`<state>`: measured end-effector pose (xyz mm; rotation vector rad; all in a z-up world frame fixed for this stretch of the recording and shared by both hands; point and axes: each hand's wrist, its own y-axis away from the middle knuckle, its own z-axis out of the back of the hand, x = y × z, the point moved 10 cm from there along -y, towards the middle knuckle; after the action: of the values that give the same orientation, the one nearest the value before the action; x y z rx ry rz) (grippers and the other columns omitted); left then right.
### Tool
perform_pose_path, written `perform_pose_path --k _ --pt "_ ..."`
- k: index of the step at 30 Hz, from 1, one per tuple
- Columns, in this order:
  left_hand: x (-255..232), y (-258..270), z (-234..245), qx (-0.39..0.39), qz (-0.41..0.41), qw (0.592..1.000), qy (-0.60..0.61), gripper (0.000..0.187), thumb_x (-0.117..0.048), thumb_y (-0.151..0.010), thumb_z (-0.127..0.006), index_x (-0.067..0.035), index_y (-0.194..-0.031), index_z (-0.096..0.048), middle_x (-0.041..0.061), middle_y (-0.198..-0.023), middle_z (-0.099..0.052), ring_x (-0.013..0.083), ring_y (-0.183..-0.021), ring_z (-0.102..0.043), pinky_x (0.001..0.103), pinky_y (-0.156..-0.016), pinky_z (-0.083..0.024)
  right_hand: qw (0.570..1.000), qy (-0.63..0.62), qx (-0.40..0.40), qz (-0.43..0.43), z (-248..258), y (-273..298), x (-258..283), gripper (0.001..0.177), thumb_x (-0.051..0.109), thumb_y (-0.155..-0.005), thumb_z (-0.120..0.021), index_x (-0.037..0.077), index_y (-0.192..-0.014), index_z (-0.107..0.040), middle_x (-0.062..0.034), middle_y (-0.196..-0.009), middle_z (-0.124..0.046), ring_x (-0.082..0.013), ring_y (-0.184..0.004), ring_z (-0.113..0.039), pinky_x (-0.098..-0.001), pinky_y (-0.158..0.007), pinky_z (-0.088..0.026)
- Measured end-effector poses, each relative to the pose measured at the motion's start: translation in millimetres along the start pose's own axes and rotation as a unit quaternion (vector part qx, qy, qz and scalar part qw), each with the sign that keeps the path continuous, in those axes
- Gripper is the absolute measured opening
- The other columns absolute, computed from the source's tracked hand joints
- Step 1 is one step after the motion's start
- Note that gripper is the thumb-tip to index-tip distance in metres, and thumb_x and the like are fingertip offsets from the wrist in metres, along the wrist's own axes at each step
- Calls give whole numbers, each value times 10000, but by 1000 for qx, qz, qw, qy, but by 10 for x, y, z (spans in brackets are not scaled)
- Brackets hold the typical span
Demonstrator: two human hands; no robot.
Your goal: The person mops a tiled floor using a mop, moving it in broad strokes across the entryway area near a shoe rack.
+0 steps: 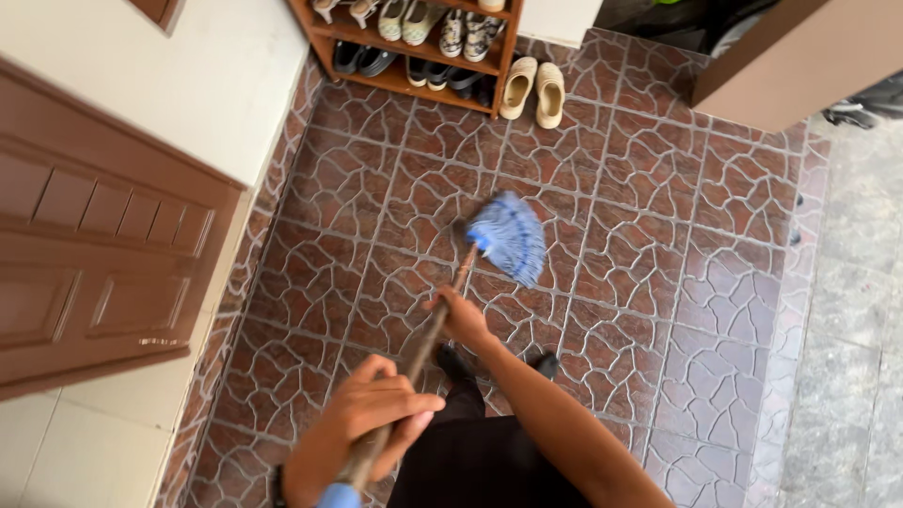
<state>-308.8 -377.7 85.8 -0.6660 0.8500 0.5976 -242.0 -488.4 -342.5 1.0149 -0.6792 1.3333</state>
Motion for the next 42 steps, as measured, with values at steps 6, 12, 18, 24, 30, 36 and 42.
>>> perform_pose_path --k 6,12,18,24,30,36,42 --pt "-214 156 230 -23 -26 998 43 239 -38 -844 -764 -94 -1077 -757 -72 -623 -609 69 -545 -572 314 -680 -386 990 98 95 -39 -229 295 706 299 472 -924 -711 215 -1068 -662 -75 -898 -766 -328 -903 -735 -477 -739 -538" --pt "-361 136 -407 -14 -83 995 46 278 1 -836 -790 -144 -1066 -732 -81 -663 -638 65 -594 -642 298 -652 -402 992 99 69 -27 392 831 383 174 303 -891 -704 211 -1032 -659 -55 -884 -779 -347 -848 -729 -490 -687 -515" --pt "-493 -103 -1357 -24 -96 993 61 253 -25 -850 -807 -181 -1038 -742 -91 -649 -611 56 -589 -617 291 -683 -424 993 101 41 -40 1298 1312 -409 171 218 -867 -677 272 -1027 -702 -57 -881 -781 -339 -846 -739 -487 -670 -531" --pt "-337 -470 -2483 -88 -122 976 155 250 -144 -898 -767 -188 -1143 -789 -89 -633 -575 61 -582 -532 296 -693 -393 977 178 -16 -114 2339 1592 -1549 179 345 -859 -743 282 -1024 -717 -97 -882 -761 -361 -847 -732 -505 -689 -537" --pt "-258 -845 -3631 28 -114 971 209 261 -139 -976 -748 -185 -1233 -764 -65 -723 -619 106 -693 -570 317 -783 -414 954 199 -90 -205 3373 2103 -2529 287 325 -891 -709 308 -1172 -654 -118 -876 -737 -352 -827 -732 -501 -680 -538" --pt "-255 -1178 -4540 126 -114 959 227 337 -127 -1013 -726 -190 -1342 -686 -47 -797 -573 145 -812 -559 340 -915 -461 904 196 -197 -325 4122 2757 -3378 256 251 -840 -707 303 -1088 -675 -129 -990 -680 -376 -921 -702 -533 -720 -526" --pt "-52 -1577 -4574 119 -41 941 314 367 -115 -976 -731 -179 -1327 -646 -11 -772 -574 135 -721 -524 314 -772 -491 909 142 -210 -332 4206 2739 -3479 209 348 -915 -702 231 -1077 -642 -104 -1032 -746 -374 -991 -705 -535 -757 -541"
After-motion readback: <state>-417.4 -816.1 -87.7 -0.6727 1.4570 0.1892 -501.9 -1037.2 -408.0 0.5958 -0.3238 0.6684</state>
